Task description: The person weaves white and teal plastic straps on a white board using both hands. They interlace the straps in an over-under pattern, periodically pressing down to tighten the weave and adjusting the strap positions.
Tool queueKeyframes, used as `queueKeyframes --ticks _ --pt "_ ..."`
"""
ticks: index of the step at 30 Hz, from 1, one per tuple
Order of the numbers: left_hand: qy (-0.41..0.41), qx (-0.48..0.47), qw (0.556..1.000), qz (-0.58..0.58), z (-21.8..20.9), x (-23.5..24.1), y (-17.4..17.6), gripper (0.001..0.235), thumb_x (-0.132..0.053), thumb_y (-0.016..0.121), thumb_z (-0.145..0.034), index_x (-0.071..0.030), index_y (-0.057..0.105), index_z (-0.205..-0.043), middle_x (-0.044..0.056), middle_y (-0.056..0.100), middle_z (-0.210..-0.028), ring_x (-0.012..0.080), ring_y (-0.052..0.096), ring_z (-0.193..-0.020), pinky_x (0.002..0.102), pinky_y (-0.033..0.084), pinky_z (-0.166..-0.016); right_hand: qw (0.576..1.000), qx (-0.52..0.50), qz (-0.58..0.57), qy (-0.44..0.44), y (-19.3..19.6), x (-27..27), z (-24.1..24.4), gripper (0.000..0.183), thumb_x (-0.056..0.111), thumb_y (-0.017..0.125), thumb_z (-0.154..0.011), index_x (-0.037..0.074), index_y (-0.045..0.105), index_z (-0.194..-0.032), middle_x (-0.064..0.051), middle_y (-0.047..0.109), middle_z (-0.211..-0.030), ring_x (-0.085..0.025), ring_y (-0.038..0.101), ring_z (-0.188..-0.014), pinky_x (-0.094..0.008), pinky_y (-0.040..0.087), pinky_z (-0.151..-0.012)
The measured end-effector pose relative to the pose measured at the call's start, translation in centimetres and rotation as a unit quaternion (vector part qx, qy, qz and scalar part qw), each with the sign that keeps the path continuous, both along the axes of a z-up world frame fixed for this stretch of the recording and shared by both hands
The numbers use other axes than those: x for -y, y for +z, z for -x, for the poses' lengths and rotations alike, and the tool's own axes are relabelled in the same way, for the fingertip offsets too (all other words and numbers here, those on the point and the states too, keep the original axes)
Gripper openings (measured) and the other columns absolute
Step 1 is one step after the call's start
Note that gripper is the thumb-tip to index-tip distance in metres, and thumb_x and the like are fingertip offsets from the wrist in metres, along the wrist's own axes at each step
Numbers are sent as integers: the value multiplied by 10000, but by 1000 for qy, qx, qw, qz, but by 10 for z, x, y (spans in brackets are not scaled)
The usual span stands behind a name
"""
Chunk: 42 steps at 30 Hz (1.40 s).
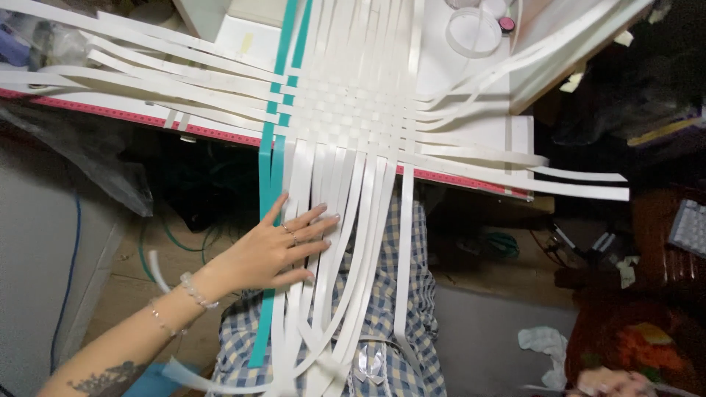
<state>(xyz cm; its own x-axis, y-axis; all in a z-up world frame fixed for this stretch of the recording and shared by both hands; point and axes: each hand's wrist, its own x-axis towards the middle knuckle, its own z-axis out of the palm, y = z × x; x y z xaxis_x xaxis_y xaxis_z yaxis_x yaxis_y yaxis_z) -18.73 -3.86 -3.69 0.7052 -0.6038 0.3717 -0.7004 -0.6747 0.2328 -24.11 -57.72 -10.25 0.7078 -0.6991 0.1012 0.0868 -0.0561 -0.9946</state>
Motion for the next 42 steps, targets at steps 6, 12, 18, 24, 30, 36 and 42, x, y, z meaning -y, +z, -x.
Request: queueKeyframes --ticks 6,12,18,24,30,36,42 --pt "18 96 968 -231 -5 -19 -35 750 -560 376 -901 -201 152 -1520 38 114 -1596 208 133 -1462 530 168 -1138 999 -15 -17 -25 -56 -13 -9 68 92 479 -949 158 489 -962 27 378 -620 -92 337 -488 -256 291 -446" --pt "-28 83 986 -139 -10 -23 -29 633 -219 543 -909 -124 264 -1469 84 293 -1529 269 304 -1408 530 263 -1137 973 -97 -16 209 -50 -71 -13 116 126 575 -914 13 600 -922 -99 505 -490 -162 455 -376 -262 387 -373" --pt "-20 46 987 150 -8 28 48 242 -23 535 -861 -34 621 -1087 125 659 -1160 291 648 -1080 494 470 -973 917 -125 -75 372 -40 -133 -27 105 58 582 -890 3 655 -839 -51 544 -433 -127 505 -304 -220 451 -275" --pt "-69 -241 950 184 -14 89 55 507 -421 513 -899 -52 528 -1246 115 647 -1184 253 627 -1066 412 504 -929 882 -88 -49 460 -21 -177 -28 154 115 580 -902 40 642 -783 -14 556 -449 -96 499 -317 -203 422 -299" --pt "-55 -327 891 312 -17 121 38 308 -217 527 -924 -38 545 -1174 107 649 -1150 217 653 -998 327 551 -878 832 -53 106 543 13 -206 -27 188 143 540 -912 61 679 -816 -3 586 -452 -96 569 -342 -195 495 -358" --pt "-63 -355 842 401 -16 125 31 137 23 541 -880 -33 637 -960 97 701 -889 185 698 -835 257 603 -776 813 -55 121 567 35 -185 -37 97 53 611 -830 63 690 -886 -35 701 -749 -140 667 -655 -246 575 -620" --pt "-232 -451 831 230 -9 141 27 188 63 531 -875 -60 647 -958 65 684 -887 167 662 -787 257 563 -762 910 1 32 414 64 -174 -54 419 207 538 -836 -10 551 -1194 -153 650 -1123 -237 648 -985 -322 564 -809"
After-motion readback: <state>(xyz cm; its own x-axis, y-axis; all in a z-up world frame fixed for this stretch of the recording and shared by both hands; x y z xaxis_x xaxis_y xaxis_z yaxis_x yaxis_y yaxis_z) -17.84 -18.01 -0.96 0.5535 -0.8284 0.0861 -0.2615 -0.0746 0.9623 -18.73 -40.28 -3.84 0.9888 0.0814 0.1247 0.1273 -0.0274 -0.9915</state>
